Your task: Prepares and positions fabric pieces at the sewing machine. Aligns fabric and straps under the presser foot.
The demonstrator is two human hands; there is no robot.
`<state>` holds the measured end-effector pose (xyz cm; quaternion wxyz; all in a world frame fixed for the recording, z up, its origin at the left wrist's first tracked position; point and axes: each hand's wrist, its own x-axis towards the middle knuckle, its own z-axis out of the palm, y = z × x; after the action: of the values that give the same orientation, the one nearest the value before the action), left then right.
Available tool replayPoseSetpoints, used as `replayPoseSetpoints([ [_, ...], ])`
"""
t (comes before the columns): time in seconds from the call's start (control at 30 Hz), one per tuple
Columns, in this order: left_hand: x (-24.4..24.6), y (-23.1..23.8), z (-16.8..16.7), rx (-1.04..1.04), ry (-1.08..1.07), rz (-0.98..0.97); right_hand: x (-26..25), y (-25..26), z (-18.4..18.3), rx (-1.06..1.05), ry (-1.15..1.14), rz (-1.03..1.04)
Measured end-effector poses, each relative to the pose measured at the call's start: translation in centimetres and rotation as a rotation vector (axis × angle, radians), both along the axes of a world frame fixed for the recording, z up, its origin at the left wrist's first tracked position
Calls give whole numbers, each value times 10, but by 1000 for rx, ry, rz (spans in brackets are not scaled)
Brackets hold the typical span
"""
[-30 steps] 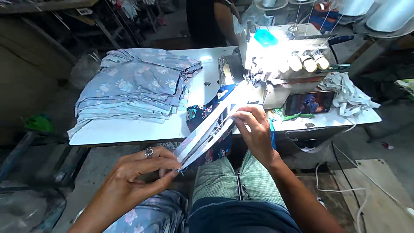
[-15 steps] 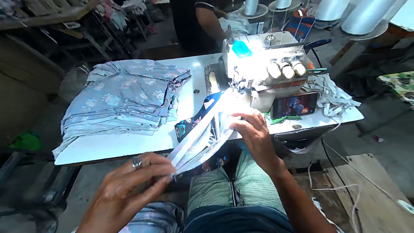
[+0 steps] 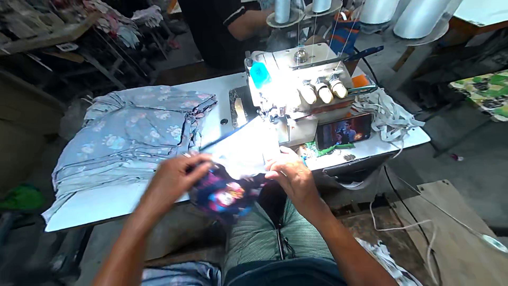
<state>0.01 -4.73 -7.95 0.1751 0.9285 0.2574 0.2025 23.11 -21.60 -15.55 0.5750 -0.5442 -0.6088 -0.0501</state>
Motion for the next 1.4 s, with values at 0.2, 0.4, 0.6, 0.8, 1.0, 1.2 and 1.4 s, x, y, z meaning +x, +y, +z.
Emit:
replayPoseSetpoints([
  [0.2, 38, -8, 49, 267, 12, -198, -12, 1, 1, 10, 67, -34],
  [0.4, 59, -16, -7, 156, -47, -221, -6, -15, -5, 3, 107, -33],
  [0.6, 48, -32, -8, 177, 12, -150, -7, -25, -11, -49, 111, -60],
  [0.8, 67, -9, 0, 140, 33, -94, 8, 4, -8, -39, 90, -84],
  [1.0, 74, 20, 7, 168, -1, -131, 27, 41, -3, -59, 194, -94],
  [1.2, 48, -2, 46, 271, -5, -117, 28, 52, -1, -22, 248, -38],
  [1.4, 26, -23, 40, 289, 1, 4, 10, 39, -8, 81, 467, -111],
])
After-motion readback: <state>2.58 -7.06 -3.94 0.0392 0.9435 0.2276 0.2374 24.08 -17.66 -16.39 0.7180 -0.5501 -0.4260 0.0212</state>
